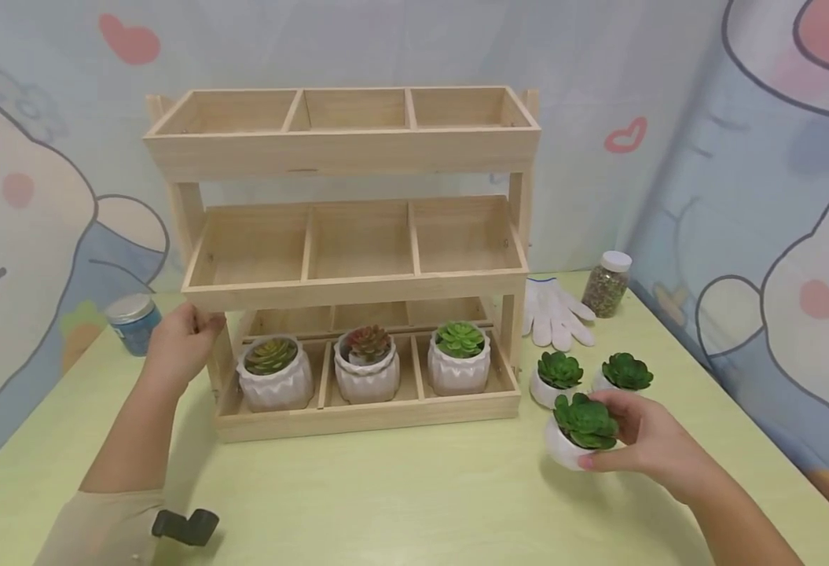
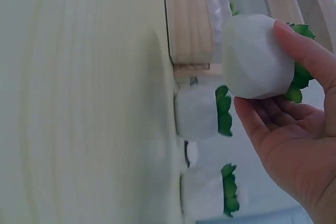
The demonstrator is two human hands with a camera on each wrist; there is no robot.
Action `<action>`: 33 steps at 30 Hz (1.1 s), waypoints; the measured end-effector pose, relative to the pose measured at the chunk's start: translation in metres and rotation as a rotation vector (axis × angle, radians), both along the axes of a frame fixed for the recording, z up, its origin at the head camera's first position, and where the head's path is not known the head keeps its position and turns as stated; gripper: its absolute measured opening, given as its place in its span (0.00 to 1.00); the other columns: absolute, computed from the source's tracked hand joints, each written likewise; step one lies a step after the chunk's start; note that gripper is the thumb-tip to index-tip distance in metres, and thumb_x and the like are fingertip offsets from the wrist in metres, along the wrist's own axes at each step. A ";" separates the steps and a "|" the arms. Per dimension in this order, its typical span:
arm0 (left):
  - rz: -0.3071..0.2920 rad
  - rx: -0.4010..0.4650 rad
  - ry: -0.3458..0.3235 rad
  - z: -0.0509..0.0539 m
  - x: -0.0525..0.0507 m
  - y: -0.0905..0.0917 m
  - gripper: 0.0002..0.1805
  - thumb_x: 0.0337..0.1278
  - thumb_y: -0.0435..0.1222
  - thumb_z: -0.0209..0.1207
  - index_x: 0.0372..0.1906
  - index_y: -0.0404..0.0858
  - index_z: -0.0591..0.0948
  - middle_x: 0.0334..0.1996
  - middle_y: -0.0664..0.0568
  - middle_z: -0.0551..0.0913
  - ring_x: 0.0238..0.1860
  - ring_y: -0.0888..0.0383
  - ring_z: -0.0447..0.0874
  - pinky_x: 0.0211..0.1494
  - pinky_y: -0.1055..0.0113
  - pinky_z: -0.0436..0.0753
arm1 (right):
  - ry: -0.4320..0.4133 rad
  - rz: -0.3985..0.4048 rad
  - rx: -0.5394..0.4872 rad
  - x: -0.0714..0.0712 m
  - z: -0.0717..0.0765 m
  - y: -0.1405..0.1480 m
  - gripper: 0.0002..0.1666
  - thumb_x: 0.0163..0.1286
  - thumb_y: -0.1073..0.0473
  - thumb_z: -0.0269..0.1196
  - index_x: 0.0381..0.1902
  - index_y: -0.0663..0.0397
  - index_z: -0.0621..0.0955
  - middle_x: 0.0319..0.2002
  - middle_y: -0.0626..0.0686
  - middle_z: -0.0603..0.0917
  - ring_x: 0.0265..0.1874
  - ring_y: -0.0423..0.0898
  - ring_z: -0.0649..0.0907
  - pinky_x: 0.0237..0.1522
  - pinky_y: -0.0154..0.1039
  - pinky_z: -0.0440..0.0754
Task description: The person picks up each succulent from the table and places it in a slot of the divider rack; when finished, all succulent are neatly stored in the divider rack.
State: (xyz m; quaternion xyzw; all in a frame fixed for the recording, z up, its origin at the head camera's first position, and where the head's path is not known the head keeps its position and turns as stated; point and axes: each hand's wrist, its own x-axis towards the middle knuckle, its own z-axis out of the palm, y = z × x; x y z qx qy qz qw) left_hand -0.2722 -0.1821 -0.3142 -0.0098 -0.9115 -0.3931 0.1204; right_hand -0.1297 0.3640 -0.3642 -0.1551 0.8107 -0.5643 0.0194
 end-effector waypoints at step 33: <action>0.001 0.016 0.004 0.001 0.002 0.003 0.19 0.68 0.36 0.48 0.56 0.25 0.69 0.51 0.29 0.74 0.51 0.36 0.75 0.49 0.43 0.75 | 0.058 0.492 -0.066 -0.039 0.077 -0.191 0.36 0.42 0.71 0.75 0.51 0.68 0.73 0.48 0.60 0.78 0.48 0.54 0.78 0.53 0.43 0.76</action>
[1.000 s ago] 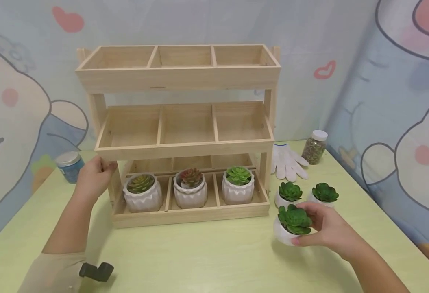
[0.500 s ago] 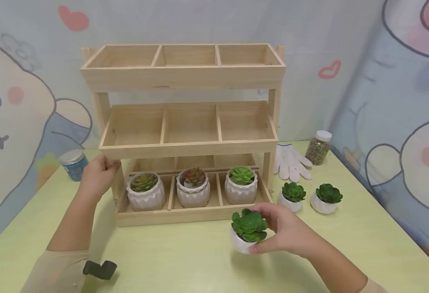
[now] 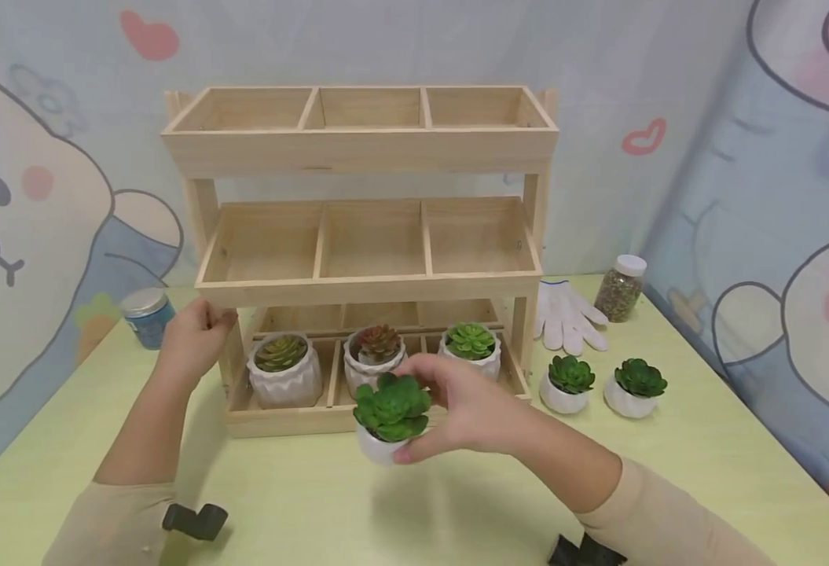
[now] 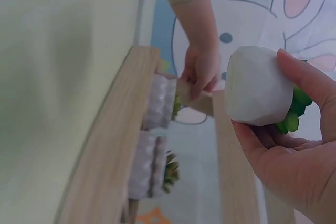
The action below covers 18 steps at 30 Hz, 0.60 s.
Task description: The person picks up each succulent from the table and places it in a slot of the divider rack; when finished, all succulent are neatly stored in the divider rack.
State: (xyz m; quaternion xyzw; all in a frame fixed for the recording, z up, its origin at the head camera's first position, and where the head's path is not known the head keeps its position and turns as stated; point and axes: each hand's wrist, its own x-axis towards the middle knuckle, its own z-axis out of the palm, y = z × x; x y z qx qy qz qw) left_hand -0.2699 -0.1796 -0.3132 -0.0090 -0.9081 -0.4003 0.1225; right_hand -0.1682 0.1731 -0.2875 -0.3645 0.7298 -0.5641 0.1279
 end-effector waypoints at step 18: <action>0.004 -0.006 0.008 -0.001 -0.001 -0.002 0.18 0.68 0.36 0.49 0.54 0.27 0.70 0.48 0.30 0.76 0.48 0.38 0.76 0.47 0.44 0.76 | 0.051 -0.154 0.071 -0.065 0.085 -0.090 0.36 0.38 0.68 0.77 0.49 0.60 0.75 0.44 0.54 0.80 0.44 0.49 0.80 0.48 0.39 0.78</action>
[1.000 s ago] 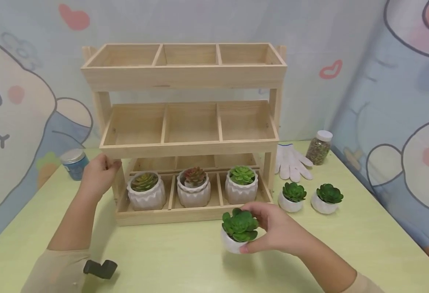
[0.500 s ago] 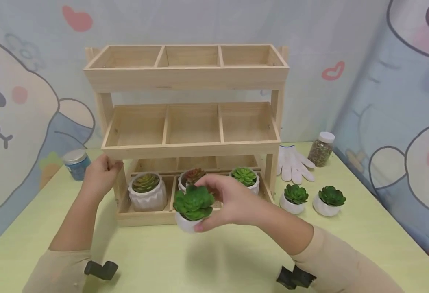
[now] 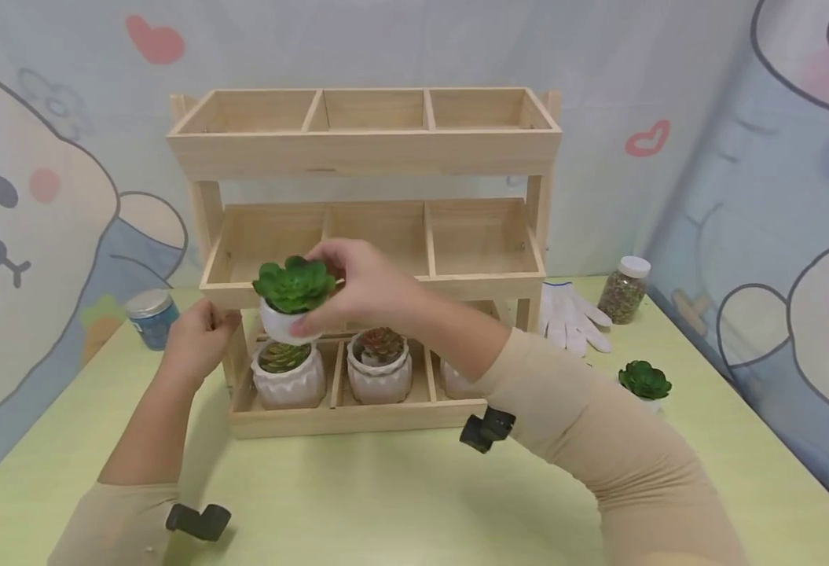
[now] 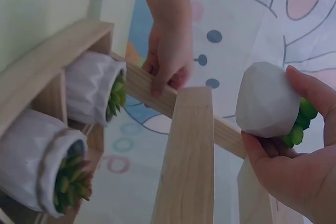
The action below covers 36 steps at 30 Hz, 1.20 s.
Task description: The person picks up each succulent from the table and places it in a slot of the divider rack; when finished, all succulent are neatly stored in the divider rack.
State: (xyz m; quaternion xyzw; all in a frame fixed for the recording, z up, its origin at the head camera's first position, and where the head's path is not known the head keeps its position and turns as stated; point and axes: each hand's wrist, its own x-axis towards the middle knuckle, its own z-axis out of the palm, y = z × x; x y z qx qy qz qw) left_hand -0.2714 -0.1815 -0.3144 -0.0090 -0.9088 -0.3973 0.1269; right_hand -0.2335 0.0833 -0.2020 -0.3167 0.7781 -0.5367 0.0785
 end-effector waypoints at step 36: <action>0.015 -0.005 0.011 0.003 0.004 -0.005 0.17 0.67 0.36 0.49 0.51 0.26 0.71 0.43 0.31 0.77 0.44 0.39 0.77 0.43 0.47 0.77 | 0.320 -0.364 0.475 -0.076 0.001 -0.094 0.40 0.46 0.48 0.75 0.53 0.58 0.70 0.45 0.50 0.77 0.41 0.43 0.76 0.41 0.33 0.76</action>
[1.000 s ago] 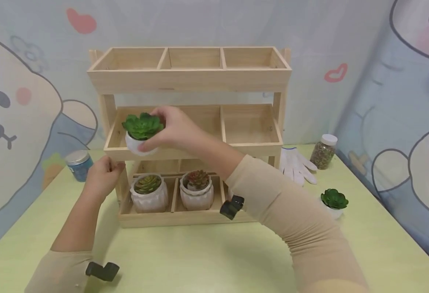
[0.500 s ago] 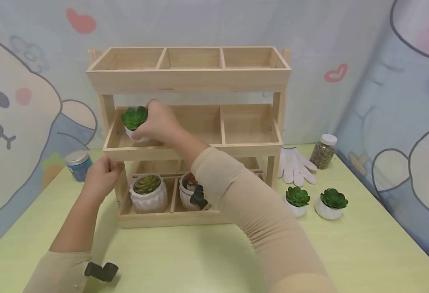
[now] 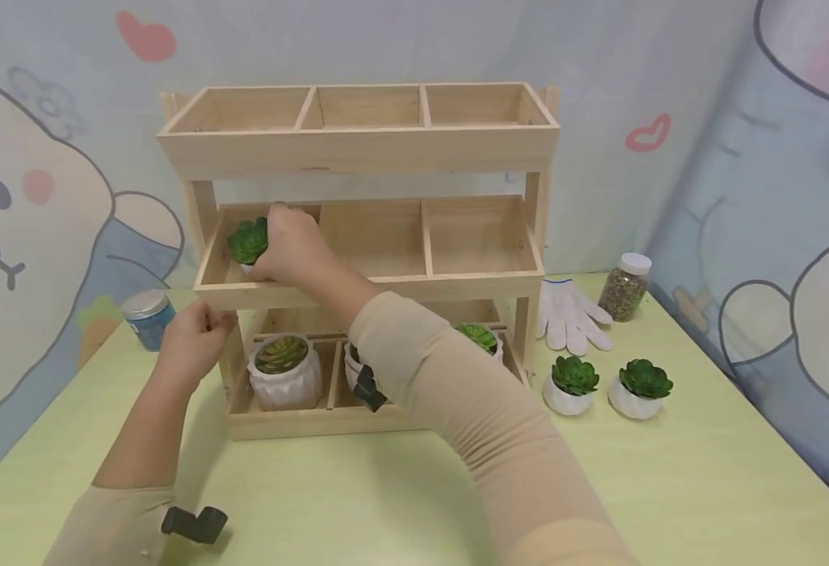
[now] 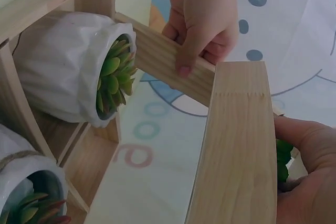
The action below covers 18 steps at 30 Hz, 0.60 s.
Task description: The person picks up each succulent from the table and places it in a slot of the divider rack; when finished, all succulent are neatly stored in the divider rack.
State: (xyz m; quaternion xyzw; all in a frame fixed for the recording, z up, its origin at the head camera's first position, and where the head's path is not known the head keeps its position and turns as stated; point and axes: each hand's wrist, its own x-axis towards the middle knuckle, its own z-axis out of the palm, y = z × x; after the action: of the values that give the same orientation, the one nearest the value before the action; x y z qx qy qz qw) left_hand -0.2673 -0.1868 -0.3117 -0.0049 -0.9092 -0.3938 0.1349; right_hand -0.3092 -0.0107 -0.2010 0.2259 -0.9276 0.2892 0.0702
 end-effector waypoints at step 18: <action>-0.003 0.020 -0.012 0.000 0.001 0.000 0.19 0.67 0.35 0.49 0.56 0.27 0.70 0.49 0.30 0.76 0.48 0.38 0.77 0.47 0.45 0.77 | -0.050 -0.018 0.072 -0.003 0.002 -0.004 0.44 0.46 0.44 0.75 0.56 0.58 0.70 0.49 0.50 0.77 0.46 0.43 0.76 0.47 0.34 0.74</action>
State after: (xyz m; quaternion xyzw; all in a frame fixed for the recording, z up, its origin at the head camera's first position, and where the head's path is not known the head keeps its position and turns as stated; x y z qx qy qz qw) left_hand -0.2667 -0.1868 -0.3113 -0.0023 -0.9059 -0.4033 0.1289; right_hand -0.3119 -0.0151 -0.1988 0.2125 -0.9409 0.2605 0.0413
